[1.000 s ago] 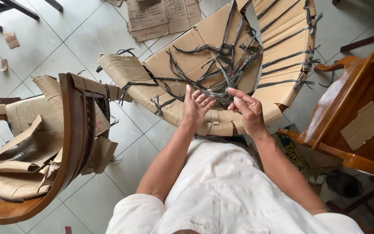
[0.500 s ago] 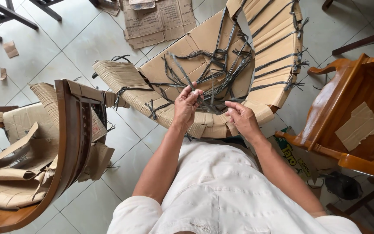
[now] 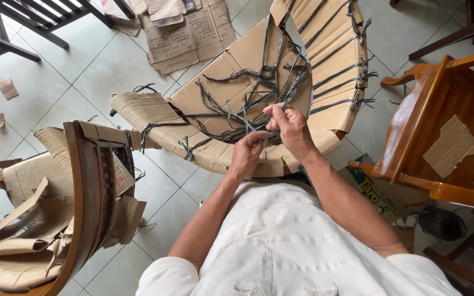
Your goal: Wrapping cardboard around a wooden chair frame and securing it with black plastic straps for protection.
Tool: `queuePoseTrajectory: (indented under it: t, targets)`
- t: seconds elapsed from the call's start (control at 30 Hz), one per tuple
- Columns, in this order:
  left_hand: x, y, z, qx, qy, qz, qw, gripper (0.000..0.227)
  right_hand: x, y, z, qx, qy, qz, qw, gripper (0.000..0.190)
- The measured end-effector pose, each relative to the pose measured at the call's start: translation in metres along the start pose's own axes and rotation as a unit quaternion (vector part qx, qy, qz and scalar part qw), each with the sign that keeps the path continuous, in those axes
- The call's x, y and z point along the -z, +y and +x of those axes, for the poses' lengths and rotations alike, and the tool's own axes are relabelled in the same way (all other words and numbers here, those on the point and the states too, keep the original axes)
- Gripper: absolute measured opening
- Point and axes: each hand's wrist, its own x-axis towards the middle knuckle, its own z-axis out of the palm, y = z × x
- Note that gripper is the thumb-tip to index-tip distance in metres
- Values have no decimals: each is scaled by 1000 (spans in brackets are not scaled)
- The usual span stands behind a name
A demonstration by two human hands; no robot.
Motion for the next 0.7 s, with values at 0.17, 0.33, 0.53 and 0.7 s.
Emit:
queuePoseTrajectory:
  t: [0.17,0.33,0.53,0.7]
  targets:
    - [31,82,0,68,99,56,991,38,-6,-38,-24,-22,-71,-110,991,35]
    - [23,140,1,117,-16,-193,974,47,-27,-51,-35,-65,-183,-222,956,40]
    - [48,91,28,125,102,-297,941,31,-3,-4,-57,-72,-95,-217,969,26]
    - [59,70,31,124,105,-243,956,40,26,-36,-89,-86,-40,-208,974,24]
